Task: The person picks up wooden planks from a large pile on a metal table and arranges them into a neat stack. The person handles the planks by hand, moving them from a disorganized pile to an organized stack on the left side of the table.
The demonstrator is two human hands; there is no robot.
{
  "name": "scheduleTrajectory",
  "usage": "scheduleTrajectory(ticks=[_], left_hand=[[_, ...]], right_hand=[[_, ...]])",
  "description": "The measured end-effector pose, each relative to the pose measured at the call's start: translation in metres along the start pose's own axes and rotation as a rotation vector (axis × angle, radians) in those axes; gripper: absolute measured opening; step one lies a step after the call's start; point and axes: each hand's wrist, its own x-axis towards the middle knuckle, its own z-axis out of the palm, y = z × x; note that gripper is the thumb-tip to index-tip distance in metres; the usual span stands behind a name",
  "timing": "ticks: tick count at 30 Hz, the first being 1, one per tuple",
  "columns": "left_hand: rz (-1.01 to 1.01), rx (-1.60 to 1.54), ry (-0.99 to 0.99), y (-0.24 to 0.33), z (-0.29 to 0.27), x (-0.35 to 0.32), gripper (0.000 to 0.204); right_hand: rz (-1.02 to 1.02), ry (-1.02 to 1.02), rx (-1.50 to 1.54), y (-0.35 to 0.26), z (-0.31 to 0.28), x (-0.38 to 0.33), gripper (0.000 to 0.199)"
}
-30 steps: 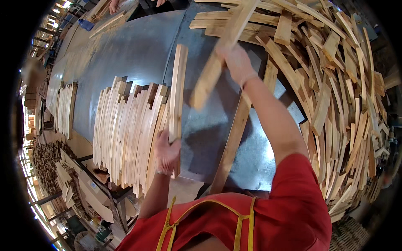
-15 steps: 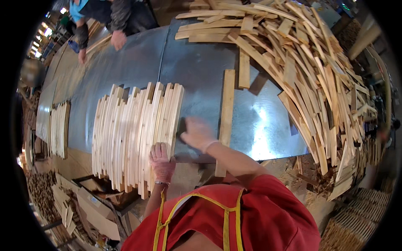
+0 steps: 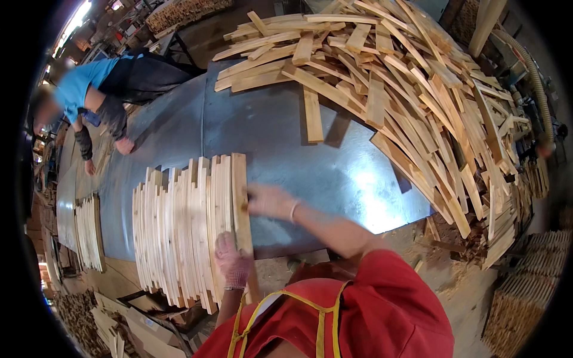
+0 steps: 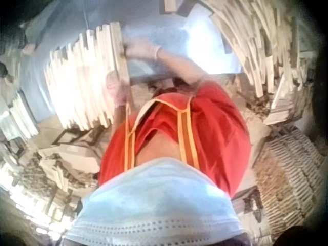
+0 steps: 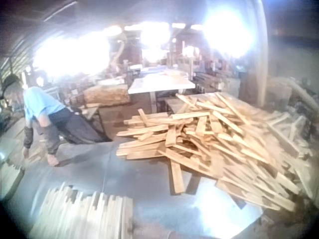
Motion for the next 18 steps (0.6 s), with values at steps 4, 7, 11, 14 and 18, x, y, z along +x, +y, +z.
scheduleTrajectory(ticks=[4,7,11,14,18], left_hand=[[-0.028,0.118,0.071,0.011,0.004,0.011,0.075],[-0.007,0.164,0.013,0.028,0.008,0.012,0.092],[0.026,0.112,-0.122,0.031,-0.011,0.020,0.095],[-0.036,0.013,-0.176,0.019,-0.009,0.031,0.099],[-0.134,0.027,-0.013,0.046,-0.015,0.037,0.089]], right_hand=[[0.196,0.777,-0.377,0.104,-0.168,0.061,0.041],[0.390,0.838,-0.744,0.198,-0.249,0.081,0.042],[0.495,0.729,-0.824,0.183,-0.253,0.093,0.050],[0.463,0.676,-0.734,0.175,-0.275,0.092,0.043],[0.053,0.430,-0.520,0.047,-0.206,0.050,0.042]])
